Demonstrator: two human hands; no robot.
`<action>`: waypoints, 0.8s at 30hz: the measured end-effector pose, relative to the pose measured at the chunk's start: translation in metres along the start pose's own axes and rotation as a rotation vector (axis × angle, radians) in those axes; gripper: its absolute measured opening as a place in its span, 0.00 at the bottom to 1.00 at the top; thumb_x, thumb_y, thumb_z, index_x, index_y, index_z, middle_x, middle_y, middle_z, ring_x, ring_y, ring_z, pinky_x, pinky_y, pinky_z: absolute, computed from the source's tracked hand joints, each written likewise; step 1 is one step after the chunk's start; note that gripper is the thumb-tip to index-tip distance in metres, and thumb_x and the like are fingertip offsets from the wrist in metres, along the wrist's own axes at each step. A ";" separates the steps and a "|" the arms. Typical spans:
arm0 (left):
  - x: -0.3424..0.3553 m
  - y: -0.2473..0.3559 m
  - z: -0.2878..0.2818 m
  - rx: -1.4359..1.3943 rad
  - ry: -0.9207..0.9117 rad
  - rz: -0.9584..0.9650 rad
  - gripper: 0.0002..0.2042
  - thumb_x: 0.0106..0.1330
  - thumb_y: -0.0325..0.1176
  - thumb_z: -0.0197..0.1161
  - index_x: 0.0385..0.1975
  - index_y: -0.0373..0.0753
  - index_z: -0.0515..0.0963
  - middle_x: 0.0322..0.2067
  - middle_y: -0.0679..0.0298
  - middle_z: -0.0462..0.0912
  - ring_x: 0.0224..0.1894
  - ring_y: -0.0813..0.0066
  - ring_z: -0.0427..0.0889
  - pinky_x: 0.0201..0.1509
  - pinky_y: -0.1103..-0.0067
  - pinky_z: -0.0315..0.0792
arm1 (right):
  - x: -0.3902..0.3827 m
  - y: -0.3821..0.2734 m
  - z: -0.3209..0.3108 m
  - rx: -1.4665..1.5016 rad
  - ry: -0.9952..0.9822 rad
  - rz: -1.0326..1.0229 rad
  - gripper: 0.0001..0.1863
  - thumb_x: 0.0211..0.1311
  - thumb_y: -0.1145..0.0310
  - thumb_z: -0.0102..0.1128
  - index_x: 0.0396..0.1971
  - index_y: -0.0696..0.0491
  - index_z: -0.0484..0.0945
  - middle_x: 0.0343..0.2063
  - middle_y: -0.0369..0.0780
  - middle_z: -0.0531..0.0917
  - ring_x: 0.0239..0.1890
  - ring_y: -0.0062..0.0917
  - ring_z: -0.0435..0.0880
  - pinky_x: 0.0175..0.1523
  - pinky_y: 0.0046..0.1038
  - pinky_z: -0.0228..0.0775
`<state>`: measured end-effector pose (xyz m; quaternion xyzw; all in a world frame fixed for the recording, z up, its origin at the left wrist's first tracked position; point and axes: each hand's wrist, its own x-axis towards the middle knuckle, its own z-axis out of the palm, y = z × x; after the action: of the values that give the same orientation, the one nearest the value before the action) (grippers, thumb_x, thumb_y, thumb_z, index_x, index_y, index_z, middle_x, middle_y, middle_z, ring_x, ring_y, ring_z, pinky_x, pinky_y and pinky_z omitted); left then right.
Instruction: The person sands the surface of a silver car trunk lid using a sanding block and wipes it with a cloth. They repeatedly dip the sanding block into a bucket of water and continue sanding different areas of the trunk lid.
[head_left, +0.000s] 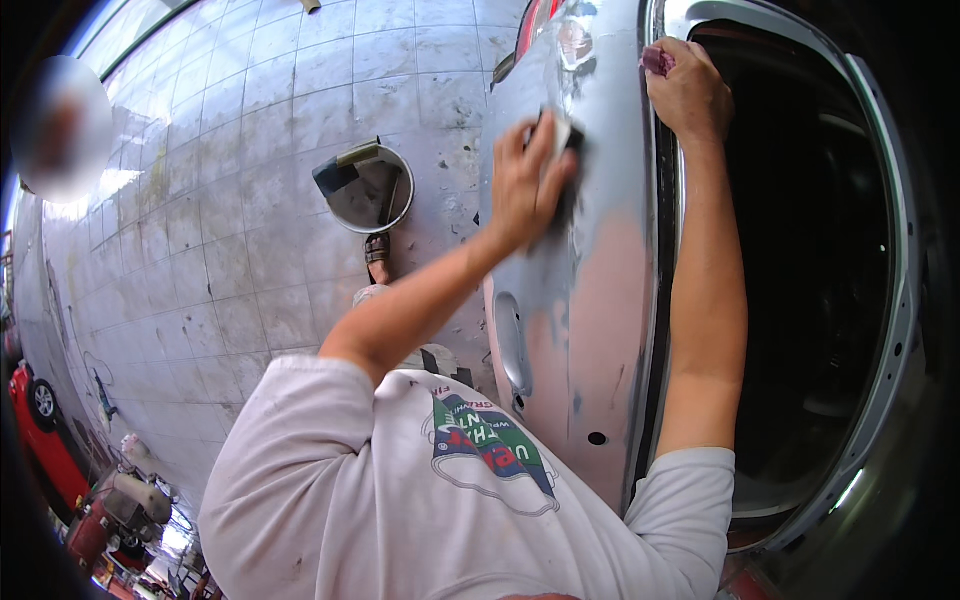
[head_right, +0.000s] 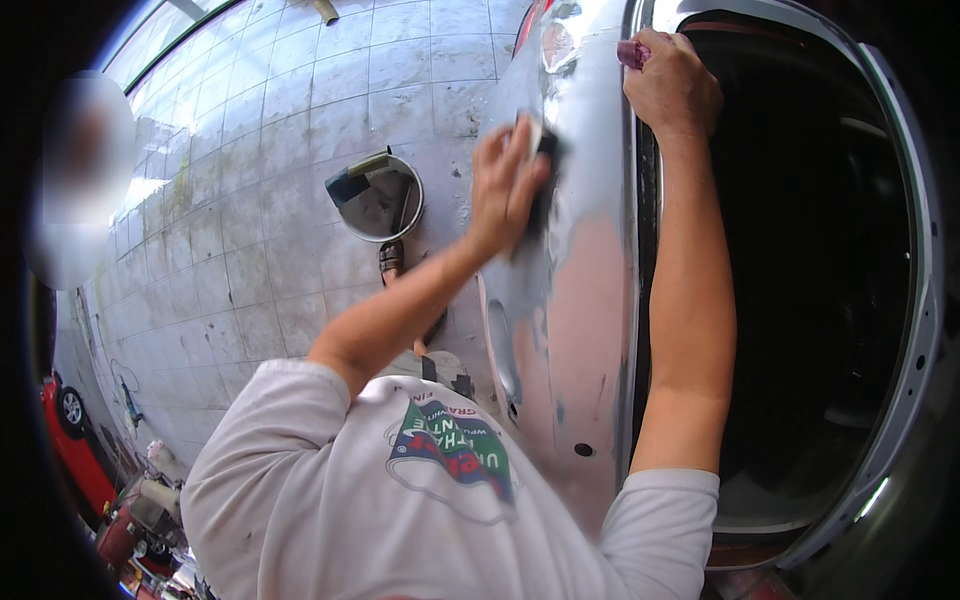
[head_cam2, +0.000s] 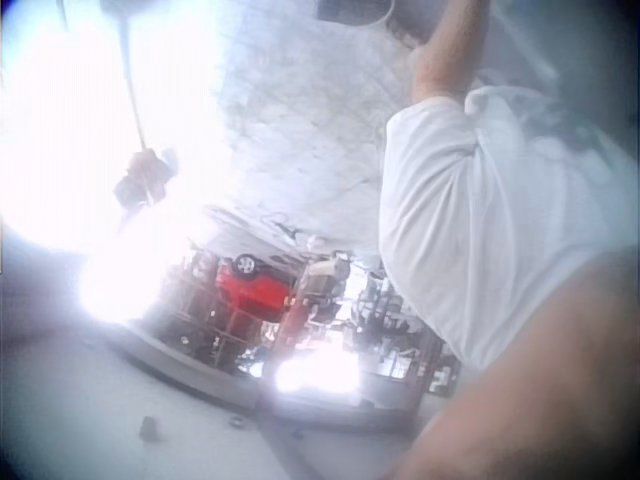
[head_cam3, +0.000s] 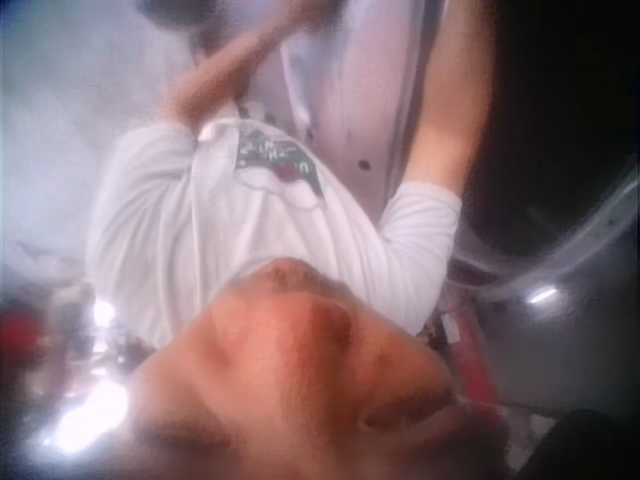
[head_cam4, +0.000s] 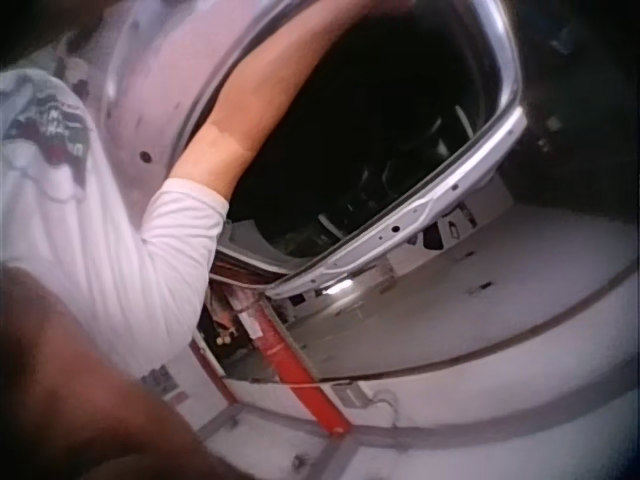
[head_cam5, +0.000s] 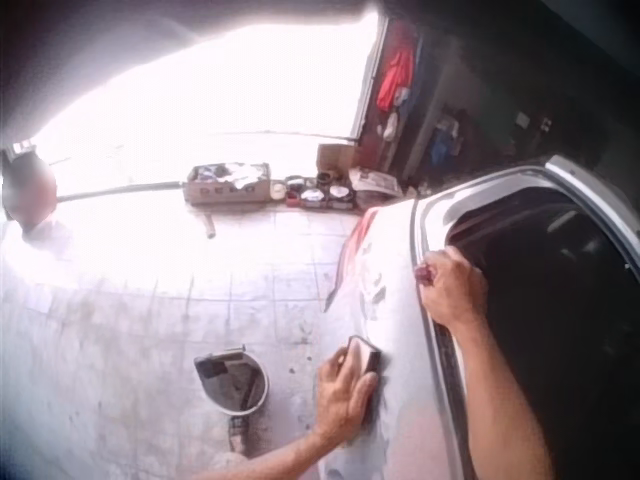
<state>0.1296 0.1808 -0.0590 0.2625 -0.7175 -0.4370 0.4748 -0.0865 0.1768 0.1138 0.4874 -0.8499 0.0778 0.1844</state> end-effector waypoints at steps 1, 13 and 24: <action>-0.054 0.009 -0.014 0.056 -0.073 0.035 0.33 0.76 0.48 0.60 0.75 0.32 0.68 0.68 0.40 0.69 0.65 0.42 0.70 0.71 0.57 0.63 | -0.003 -0.001 -0.001 0.005 -0.002 0.008 0.11 0.67 0.58 0.67 0.47 0.37 0.88 0.52 0.35 0.89 0.49 0.42 0.91 0.53 0.45 0.84; 0.070 -0.088 0.012 0.028 0.095 -0.251 0.29 0.71 0.51 0.66 0.67 0.41 0.79 0.65 0.48 0.77 0.64 0.45 0.73 0.69 0.62 0.67 | 0.005 -0.011 -0.005 -0.017 -0.069 0.018 0.09 0.67 0.56 0.70 0.45 0.36 0.89 0.47 0.34 0.89 0.48 0.40 0.90 0.51 0.43 0.84; 0.012 -0.088 -0.036 -0.067 -0.178 -0.094 0.31 0.72 0.49 0.69 0.73 0.44 0.75 0.71 0.52 0.73 0.72 0.48 0.69 0.76 0.62 0.64 | 0.009 -0.003 -0.002 -0.078 -0.047 0.019 0.11 0.66 0.52 0.70 0.46 0.34 0.89 0.48 0.35 0.89 0.49 0.40 0.90 0.52 0.43 0.84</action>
<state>0.1539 0.1151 -0.1250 0.2400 -0.7286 -0.5040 0.3968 -0.0876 0.1683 0.1191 0.4732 -0.8612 0.0349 0.1823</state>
